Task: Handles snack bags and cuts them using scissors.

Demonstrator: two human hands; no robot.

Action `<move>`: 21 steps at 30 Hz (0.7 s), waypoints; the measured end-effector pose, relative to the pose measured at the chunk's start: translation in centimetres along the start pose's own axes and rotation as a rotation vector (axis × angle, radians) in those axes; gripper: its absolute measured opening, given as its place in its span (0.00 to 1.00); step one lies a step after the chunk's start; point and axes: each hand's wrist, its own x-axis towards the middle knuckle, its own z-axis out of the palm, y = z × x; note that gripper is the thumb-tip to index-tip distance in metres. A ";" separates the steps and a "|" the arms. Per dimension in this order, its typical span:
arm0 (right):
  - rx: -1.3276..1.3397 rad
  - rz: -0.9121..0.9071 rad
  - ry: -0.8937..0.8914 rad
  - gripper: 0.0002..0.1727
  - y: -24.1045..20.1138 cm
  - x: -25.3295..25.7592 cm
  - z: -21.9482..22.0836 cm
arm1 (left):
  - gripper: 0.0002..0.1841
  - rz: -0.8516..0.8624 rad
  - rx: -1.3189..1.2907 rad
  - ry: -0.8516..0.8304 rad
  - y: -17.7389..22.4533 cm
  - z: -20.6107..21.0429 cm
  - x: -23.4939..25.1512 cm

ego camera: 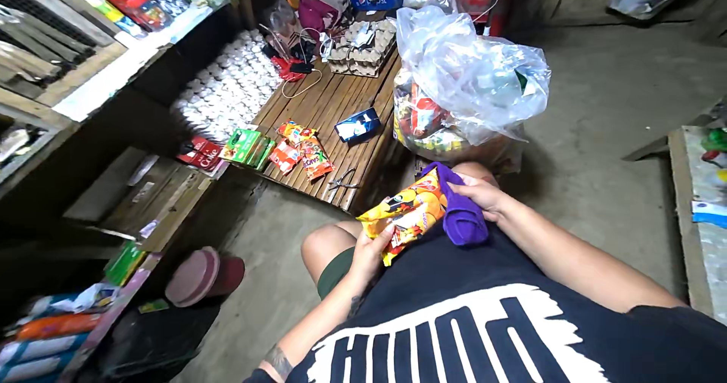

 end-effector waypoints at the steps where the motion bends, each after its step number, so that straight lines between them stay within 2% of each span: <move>1: 0.000 0.004 0.027 0.17 0.1 0.1 0.0 | 0.11 -0.005 -0.004 -0.015 0.0 0.0 0.0; 3: -0.069 -0.023 0.077 0.18 0.2 0.2 0.2 | 0.12 -0.008 -0.001 -0.040 0.0 0.2 0.0; 7: -0.399 -0.160 0.184 0.20 0.1 0.5 0.4 | 0.18 0.023 0.060 -0.099 0.0 0.0 0.3; 11: -0.688 -0.311 0.264 0.20 -0.2 0.7 0.5 | 0.18 0.059 0.117 -0.110 -0.2 0.3 0.2; 16: -0.747 -0.358 0.295 0.19 -0.4 0.9 0.6 | 0.20 0.142 0.130 -0.123 -0.7 0.0 0.1; 21: -0.686 -0.349 0.302 0.18 -1.1 1.3 -0.1 | 0.21 0.135 0.139 -0.113 -0.6 -0.2 0.4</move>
